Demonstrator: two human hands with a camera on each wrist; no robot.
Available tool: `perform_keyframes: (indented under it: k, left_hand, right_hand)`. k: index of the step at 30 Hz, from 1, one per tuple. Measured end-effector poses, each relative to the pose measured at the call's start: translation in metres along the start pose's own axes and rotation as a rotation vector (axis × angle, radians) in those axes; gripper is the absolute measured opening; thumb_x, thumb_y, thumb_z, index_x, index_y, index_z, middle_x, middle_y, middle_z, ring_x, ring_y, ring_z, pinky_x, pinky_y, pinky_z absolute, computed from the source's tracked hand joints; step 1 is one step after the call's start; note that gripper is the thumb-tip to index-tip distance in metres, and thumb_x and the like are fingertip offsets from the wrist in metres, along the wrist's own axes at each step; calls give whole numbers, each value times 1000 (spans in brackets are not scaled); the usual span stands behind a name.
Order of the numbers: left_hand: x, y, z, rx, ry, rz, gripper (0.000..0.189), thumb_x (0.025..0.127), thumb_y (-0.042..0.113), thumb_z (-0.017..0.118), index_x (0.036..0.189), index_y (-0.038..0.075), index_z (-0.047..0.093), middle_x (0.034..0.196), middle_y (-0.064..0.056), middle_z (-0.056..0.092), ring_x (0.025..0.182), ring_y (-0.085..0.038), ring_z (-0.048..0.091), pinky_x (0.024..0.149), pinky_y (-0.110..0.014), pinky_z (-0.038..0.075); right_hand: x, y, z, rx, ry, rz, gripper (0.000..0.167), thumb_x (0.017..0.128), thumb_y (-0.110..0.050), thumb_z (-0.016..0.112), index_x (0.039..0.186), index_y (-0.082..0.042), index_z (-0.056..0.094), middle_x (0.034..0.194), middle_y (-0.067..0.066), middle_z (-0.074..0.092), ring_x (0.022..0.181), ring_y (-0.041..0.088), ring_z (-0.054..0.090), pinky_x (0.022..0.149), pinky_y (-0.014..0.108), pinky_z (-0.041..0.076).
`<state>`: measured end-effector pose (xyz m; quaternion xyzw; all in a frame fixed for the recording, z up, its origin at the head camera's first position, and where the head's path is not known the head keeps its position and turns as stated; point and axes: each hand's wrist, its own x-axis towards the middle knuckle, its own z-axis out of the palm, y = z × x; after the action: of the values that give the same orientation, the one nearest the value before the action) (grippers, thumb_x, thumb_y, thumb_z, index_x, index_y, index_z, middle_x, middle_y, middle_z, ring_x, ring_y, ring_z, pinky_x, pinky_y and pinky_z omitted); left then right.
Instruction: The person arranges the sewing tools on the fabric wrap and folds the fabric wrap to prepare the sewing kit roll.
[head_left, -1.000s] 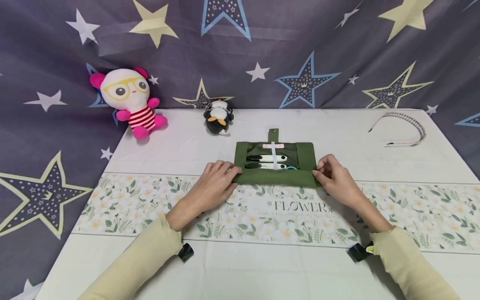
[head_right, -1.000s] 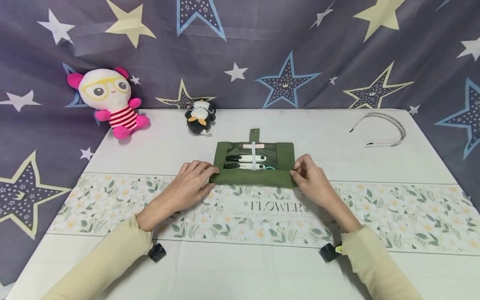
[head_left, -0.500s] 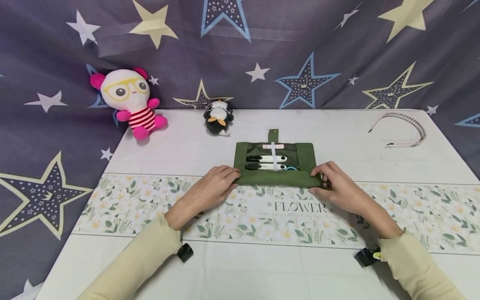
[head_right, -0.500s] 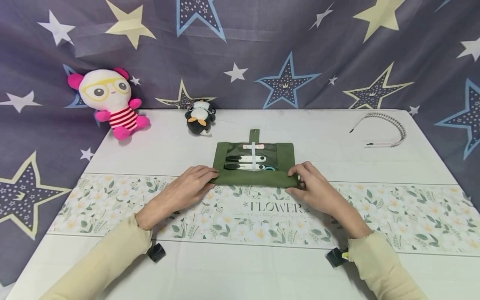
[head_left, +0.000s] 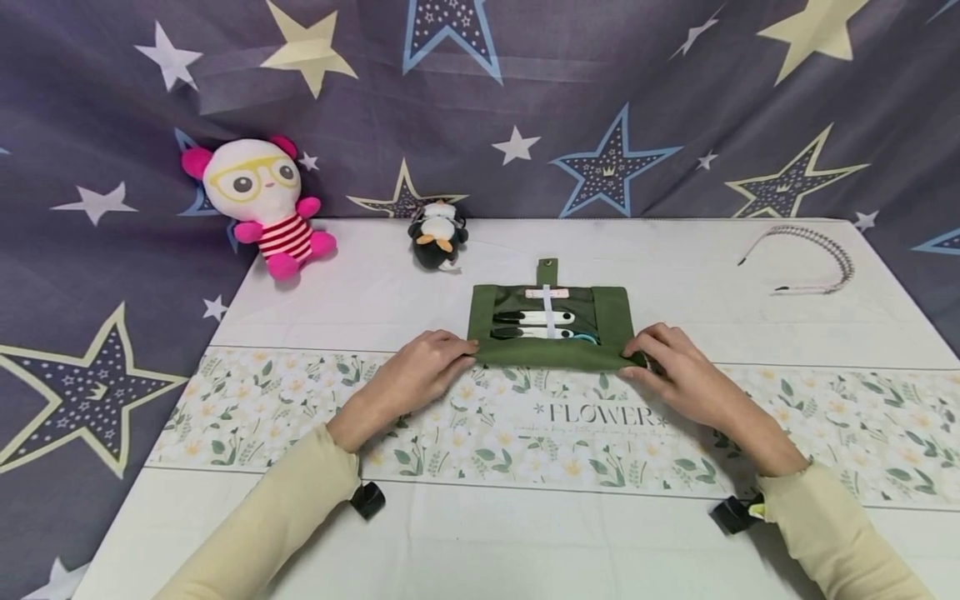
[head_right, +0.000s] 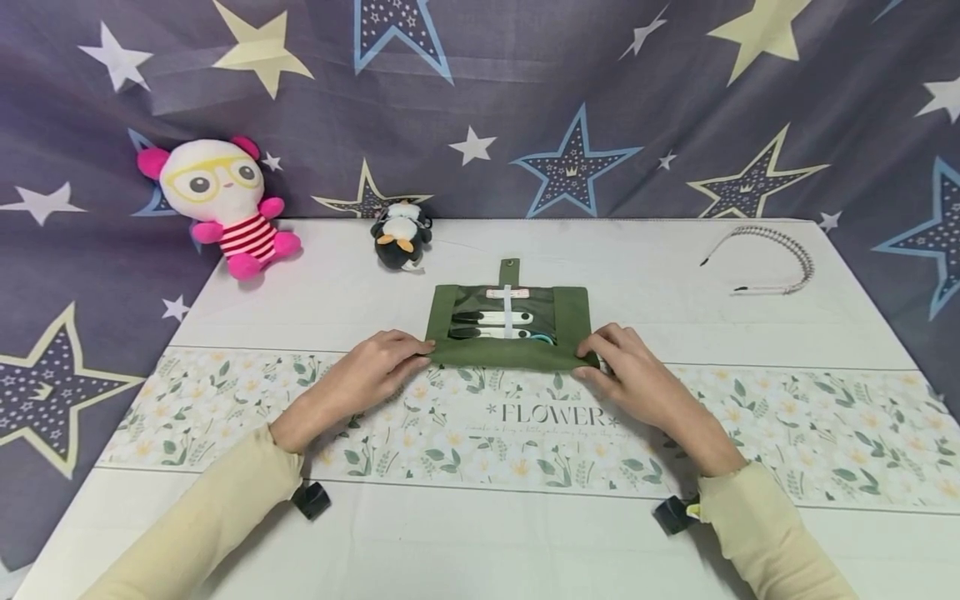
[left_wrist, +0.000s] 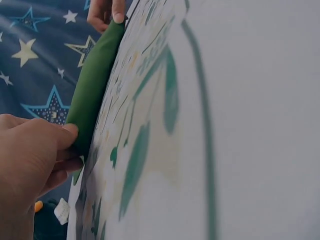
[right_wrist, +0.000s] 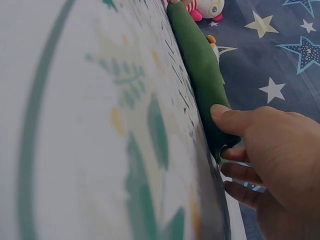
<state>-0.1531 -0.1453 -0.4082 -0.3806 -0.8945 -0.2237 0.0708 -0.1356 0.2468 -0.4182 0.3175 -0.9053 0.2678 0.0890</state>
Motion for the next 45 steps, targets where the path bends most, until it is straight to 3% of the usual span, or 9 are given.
perform_keyframes:
  k: [5, 9, 13, 17, 21, 27, 34, 40, 45]
  left_hand:
    - [0, -2, -2, -136, -7, -112, 21, 106, 13, 62, 119, 1, 73, 112, -14, 73, 105, -30, 69, 95, -45, 53]
    - [2, -5, -3, -257, 15, -193, 19, 107, 11, 59, 115, 2, 74, 103, -9, 74, 95, -22, 70, 90, -42, 55]
    - [6, -6, -3, -336, 28, -238, 19, 108, 10, 56, 112, 4, 73, 87, -5, 70, 71, -15, 60, 79, -38, 55]
    - [9, -7, -4, -398, 32, -285, 19, 110, 11, 52, 108, 5, 70, 72, -2, 56, 57, -14, 43, 70, -36, 49]
    - [14, -8, -3, -438, 50, -352, 24, 112, 15, 48, 110, 3, 69, 67, -1, 46, 54, -15, 35, 65, -36, 42]
    - [24, -12, 5, -486, 108, -456, 28, 112, 17, 47, 115, 1, 69, 72, -3, 52, 59, -19, 40, 66, -37, 40]
    - [28, -16, 12, -536, 163, -469, 26, 112, 18, 49, 123, 2, 67, 73, -3, 53, 63, -20, 44, 69, -37, 41]
    - [24, -17, 12, -587, 125, -475, 29, 108, 29, 61, 127, 7, 65, 85, -5, 58, 72, -22, 48, 73, -39, 42]
    - [26, -19, 14, -590, 96, -481, 36, 104, 29, 67, 130, 5, 63, 93, -7, 60, 80, -23, 52, 77, -40, 45]
  right_hand:
    - [-1, 2, 0, 36, 21, -9, 15, 94, 1, 74, 104, -10, 69, 119, 13, 62, 111, 35, 55, 87, 52, 46]
    - [0, 2, -1, 119, 30, 55, 9, 99, -1, 69, 103, -9, 71, 110, 8, 67, 107, 29, 58, 85, 50, 48]
    - [2, 1, -3, 199, 27, 141, 8, 104, -5, 63, 105, -6, 71, 97, 5, 67, 87, 19, 62, 73, 39, 51]
    - [8, 0, -3, 251, 29, 201, 15, 108, -10, 56, 109, -3, 69, 83, 2, 62, 63, 13, 53, 59, 31, 46]
    - [16, 2, 2, 255, 70, 228, 19, 111, -13, 52, 112, -2, 67, 71, 0, 51, 53, 13, 42, 54, 31, 38]
    - [28, 5, 7, 338, 120, 298, 27, 112, -19, 49, 110, -1, 68, 65, 3, 46, 50, 17, 38, 52, 31, 36]
    - [37, 10, 12, 367, 174, 366, 30, 111, -21, 53, 98, 1, 68, 63, 7, 49, 50, 17, 41, 50, 29, 37]
    - [42, 8, 13, 349, 179, 413, 33, 111, -24, 53, 94, 1, 68, 64, 7, 49, 50, 17, 43, 50, 30, 38]
    - [44, 9, 13, 325, 190, 433, 33, 111, -21, 53, 93, 1, 69, 63, 7, 49, 50, 19, 43, 50, 31, 37]
